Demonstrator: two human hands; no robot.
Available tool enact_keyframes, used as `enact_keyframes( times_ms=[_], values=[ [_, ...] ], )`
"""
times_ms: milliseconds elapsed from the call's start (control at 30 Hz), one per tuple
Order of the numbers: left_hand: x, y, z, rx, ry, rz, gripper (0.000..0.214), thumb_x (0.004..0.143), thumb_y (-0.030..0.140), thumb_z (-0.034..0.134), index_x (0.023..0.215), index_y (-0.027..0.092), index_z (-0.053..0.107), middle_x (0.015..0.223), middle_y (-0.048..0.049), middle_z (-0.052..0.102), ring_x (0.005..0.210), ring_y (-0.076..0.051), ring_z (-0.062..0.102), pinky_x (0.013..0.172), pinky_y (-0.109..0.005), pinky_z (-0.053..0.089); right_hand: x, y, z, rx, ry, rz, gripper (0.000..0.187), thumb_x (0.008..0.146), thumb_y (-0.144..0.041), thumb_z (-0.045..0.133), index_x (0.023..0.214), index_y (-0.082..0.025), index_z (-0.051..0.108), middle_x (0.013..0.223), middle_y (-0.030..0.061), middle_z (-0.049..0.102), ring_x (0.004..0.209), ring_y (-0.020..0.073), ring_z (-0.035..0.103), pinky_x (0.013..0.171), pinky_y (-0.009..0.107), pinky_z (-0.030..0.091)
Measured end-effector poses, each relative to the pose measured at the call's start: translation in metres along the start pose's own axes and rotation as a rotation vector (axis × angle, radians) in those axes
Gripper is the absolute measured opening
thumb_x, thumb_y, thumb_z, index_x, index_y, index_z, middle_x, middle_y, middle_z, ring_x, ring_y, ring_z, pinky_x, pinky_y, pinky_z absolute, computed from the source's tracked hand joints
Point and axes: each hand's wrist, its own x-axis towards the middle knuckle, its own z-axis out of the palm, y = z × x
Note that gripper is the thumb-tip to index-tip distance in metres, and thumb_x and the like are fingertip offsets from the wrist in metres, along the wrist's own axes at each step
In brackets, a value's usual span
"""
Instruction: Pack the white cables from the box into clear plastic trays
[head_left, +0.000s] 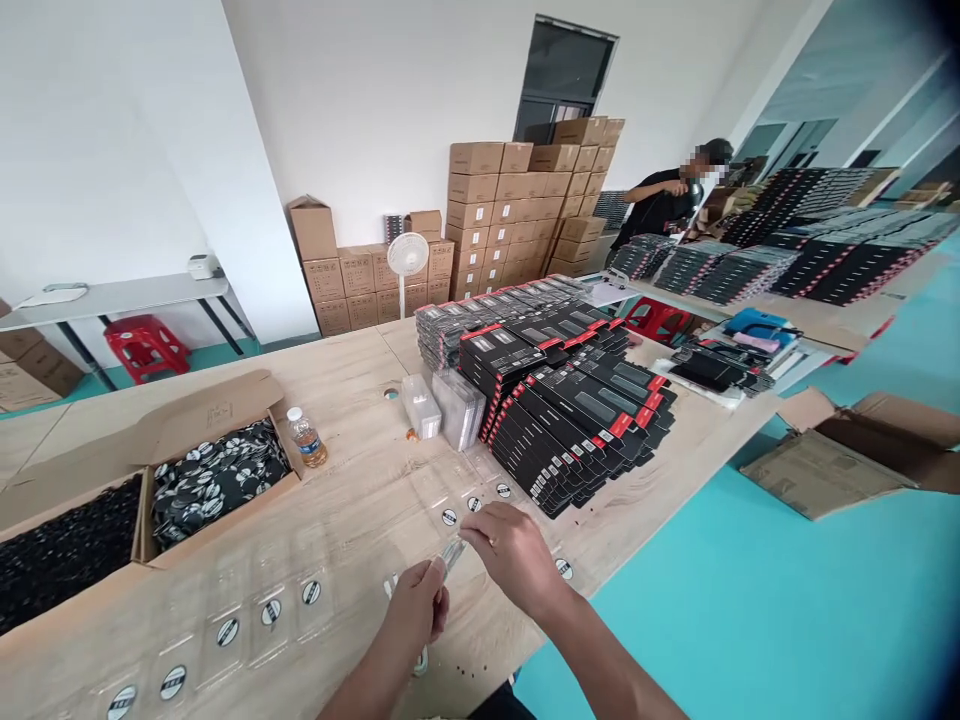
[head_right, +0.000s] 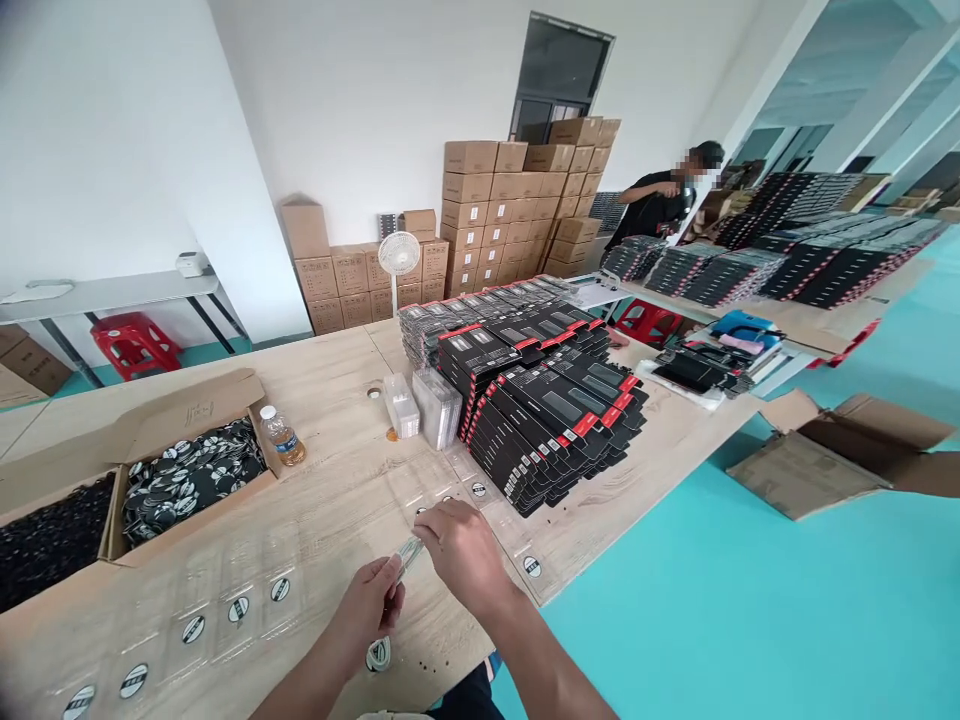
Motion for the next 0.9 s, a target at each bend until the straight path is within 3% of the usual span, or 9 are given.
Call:
enact_keyframes(
  times_ms=[67, 200, 300, 400, 500, 600, 767, 900],
  values=[
    [0.005, 0.000, -0.003, -0.065, -0.004, 0.044, 0.052, 0.065, 0.060, 0.068, 0.055, 0.020, 0.037, 0.046, 0.0041, 0.048, 0.036, -0.005, 0.034, 0.039, -0.021, 0.009, 0.009, -0.001, 0.001, 0.157, 0.037, 0.127, 0.023, 0.090, -0.027, 0.052, 0.074, -0.022, 0.067, 0.073, 0.0032, 0.067, 0.072, 0.0175, 0.059, 0.066, 0.028, 0.042],
    [0.010, 0.006, -0.004, -0.444, -0.139, 0.097, 0.044, 0.073, 0.051, 0.068, 0.062, 0.018, 0.041, 0.061, 0.0011, 0.057, 0.046, -0.006, 0.046, 0.040, -0.018, 0.020, 0.017, 0.010, 0.011, 0.550, 0.168, 0.510, 0.028, 0.082, -0.043, 0.061, 0.097, -0.020, 0.067, 0.083, 0.0047, 0.068, 0.077, 0.0194, 0.061, 0.070, 0.030, 0.047],
    [0.014, 0.008, 0.001, -0.513, -0.212, 0.070, 0.035, 0.079, 0.046, 0.065, 0.068, 0.017, 0.048, 0.066, -0.0016, 0.061, 0.048, -0.007, 0.051, 0.039, -0.016, 0.025, 0.010, 0.025, 0.039, 0.946, 0.026, 0.629, 0.052, 0.068, -0.050, 0.074, 0.109, -0.020, 0.062, 0.094, 0.0060, 0.067, 0.083, 0.0199, 0.062, 0.070, 0.030, 0.049],
    [0.021, 0.003, 0.003, -0.498, -0.227, -0.019, 0.030, 0.082, 0.045, 0.062, 0.089, 0.016, 0.056, 0.079, -0.0073, 0.068, 0.056, -0.012, 0.061, 0.041, -0.017, 0.035, 0.002, 0.043, 0.077, 1.248, -0.123, 0.716, 0.052, 0.074, -0.059, 0.064, 0.105, -0.018, 0.060, 0.088, 0.0066, 0.067, 0.068, 0.0165, 0.061, 0.059, 0.027, 0.048],
    [0.031, -0.007, -0.008, -0.536, -0.058, -0.161, 0.034, 0.082, 0.043, 0.062, 0.104, 0.019, 0.052, 0.091, -0.0098, 0.070, 0.065, -0.015, 0.067, 0.045, -0.020, 0.043, -0.005, 0.066, 0.110, 0.994, -0.046, 0.786, 0.046, 0.083, -0.061, 0.047, 0.098, -0.018, 0.056, 0.085, 0.0054, 0.065, 0.068, 0.0159, 0.062, 0.060, 0.027, 0.049],
    [0.045, -0.018, -0.028, -0.525, 0.162, -0.218, 0.032, 0.078, 0.035, 0.067, 0.102, 0.020, 0.051, 0.084, -0.0067, 0.070, 0.061, -0.014, 0.065, 0.045, -0.019, 0.044, -0.012, 0.089, 0.132, 0.781, -0.119, 0.779, 0.033, 0.082, -0.052, 0.049, 0.089, -0.020, 0.056, 0.080, 0.0033, 0.063, 0.063, 0.0170, 0.061, 0.058, 0.029, 0.048],
    [0.081, -0.020, -0.046, -0.235, 0.350, -0.106, 0.023, 0.078, 0.031, 0.063, 0.093, 0.018, 0.053, 0.090, -0.0107, 0.067, 0.077, -0.018, 0.067, 0.064, -0.026, 0.051, -0.016, 0.105, 0.154, 0.603, -0.173, 0.687, 0.016, 0.078, -0.036, 0.052, 0.085, -0.022, 0.056, 0.088, 0.0058, 0.064, 0.086, 0.0229, 0.061, 0.075, 0.033, 0.045],
    [0.116, -0.007, -0.049, -0.042, 0.466, -0.055, 0.042, 0.077, 0.034, 0.061, 0.114, 0.021, 0.045, 0.119, -0.0149, 0.058, 0.109, -0.024, 0.058, 0.078, -0.031, 0.050, -0.014, 0.101, 0.162, 0.545, -0.243, 0.637, 0.021, 0.086, -0.039, 0.041, 0.087, -0.022, 0.053, 0.078, 0.0037, 0.064, 0.074, 0.0207, 0.063, 0.068, 0.031, 0.045]
  ],
)
